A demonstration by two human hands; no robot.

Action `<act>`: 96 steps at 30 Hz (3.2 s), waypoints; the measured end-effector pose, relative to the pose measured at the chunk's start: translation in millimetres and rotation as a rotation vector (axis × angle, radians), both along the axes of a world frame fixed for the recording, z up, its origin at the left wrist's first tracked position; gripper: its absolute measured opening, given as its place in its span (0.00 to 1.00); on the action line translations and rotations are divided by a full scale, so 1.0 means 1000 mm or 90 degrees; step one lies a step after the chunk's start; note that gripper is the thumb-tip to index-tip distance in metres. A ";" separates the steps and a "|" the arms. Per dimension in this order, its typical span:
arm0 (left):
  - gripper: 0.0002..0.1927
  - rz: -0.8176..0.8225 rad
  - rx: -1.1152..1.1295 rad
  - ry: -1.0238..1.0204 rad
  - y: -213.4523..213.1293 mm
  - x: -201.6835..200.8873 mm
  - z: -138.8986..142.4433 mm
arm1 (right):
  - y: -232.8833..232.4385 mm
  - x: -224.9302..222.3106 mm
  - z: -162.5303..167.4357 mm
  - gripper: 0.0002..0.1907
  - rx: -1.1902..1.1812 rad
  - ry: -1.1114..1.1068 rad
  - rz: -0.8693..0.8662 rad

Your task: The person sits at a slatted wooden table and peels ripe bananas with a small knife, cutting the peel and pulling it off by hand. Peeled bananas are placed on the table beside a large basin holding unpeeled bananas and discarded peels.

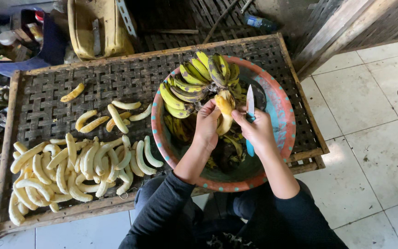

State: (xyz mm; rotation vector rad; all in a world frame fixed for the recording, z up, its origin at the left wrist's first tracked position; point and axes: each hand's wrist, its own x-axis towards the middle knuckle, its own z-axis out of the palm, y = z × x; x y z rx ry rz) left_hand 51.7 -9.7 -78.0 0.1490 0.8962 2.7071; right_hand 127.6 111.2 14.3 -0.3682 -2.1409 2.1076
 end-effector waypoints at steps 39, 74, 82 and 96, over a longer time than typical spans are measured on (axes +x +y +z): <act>0.18 0.438 -0.049 -0.194 -0.157 -0.035 0.089 | 0.080 0.011 -0.026 0.16 0.706 0.027 0.126; 0.38 -0.159 -0.378 0.424 -0.032 0.025 0.086 | 0.050 0.005 -0.001 0.20 0.340 0.319 0.114; 0.29 0.152 -0.836 0.477 -0.027 0.041 0.098 | 0.018 0.025 0.035 0.22 0.739 0.371 0.018; 0.23 0.235 -1.069 0.596 -0.029 0.035 0.073 | 0.008 0.008 0.012 0.18 0.872 0.339 -0.004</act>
